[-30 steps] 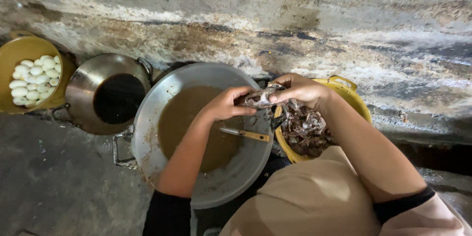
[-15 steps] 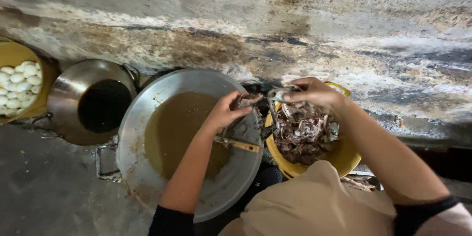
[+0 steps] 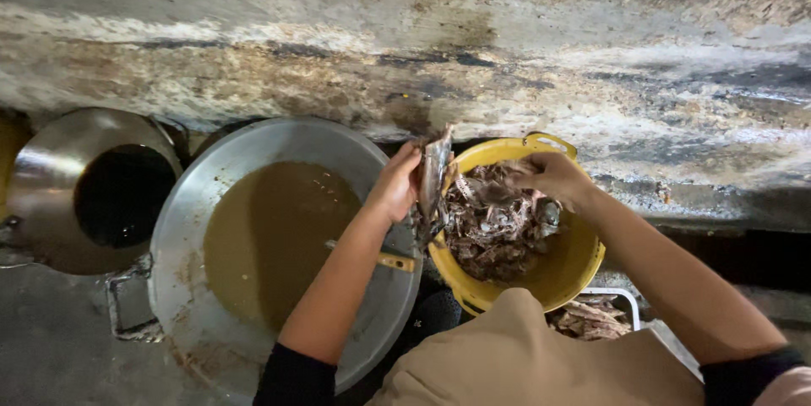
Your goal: The person cleans fish by hand, removing scales and internal parts over a yellow bucket. They repeatedly dip the fish into a large metal basin of water to rinse them before placing the cleaned fish into a white tray.
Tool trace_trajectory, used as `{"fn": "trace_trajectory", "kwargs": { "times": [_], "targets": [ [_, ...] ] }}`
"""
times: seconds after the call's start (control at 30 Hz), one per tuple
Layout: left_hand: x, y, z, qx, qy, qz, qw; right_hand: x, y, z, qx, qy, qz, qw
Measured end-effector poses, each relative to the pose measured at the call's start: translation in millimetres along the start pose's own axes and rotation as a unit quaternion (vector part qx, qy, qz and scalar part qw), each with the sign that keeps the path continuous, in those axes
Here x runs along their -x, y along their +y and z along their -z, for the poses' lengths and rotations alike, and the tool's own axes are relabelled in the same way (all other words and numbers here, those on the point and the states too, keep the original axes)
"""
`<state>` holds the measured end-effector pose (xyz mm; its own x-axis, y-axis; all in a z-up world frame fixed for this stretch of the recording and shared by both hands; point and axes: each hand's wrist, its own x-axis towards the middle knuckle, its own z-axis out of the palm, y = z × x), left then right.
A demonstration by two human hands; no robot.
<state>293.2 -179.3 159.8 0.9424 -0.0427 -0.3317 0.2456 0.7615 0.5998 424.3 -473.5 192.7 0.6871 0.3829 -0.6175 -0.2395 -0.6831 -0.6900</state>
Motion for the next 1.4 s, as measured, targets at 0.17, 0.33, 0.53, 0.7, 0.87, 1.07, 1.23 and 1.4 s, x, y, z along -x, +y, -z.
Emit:
{"fn": "trace_trajectory", "kwargs": {
  "times": [0.17,0.33,0.53,0.7,0.87,1.07,1.23,1.4],
  "targets": [
    [-11,-24,-19,0.013,0.071,0.007,0.997,11,-26,-3,0.022,0.028,-0.003,0.999],
    [-26,-52,-46,-0.031,0.084,0.011,0.996,43,-59,-3,0.059,0.038,0.011,0.997],
    [-37,-66,-78,-0.127,0.151,0.068,0.978,53,-54,-10,-0.085,0.054,0.097,0.990],
    [-50,-82,-89,-0.106,0.117,0.061,0.986,53,-22,-5,-0.162,0.052,0.151,0.974],
    [-56,-102,-89,-0.121,0.111,0.077,0.983,50,2,-18,-0.186,0.113,0.130,0.967],
    [-48,-103,-72,-0.088,0.130,0.064,0.986,36,0,-29,-0.146,0.086,0.138,0.976],
    [-28,-94,-61,-0.098,0.141,0.041,0.984,37,-17,-32,-0.080,0.066,0.177,0.979],
    [-12,-61,-59,-0.053,0.137,-0.048,0.988,30,-51,-37,-0.122,0.022,0.117,0.985]
  ]
}}
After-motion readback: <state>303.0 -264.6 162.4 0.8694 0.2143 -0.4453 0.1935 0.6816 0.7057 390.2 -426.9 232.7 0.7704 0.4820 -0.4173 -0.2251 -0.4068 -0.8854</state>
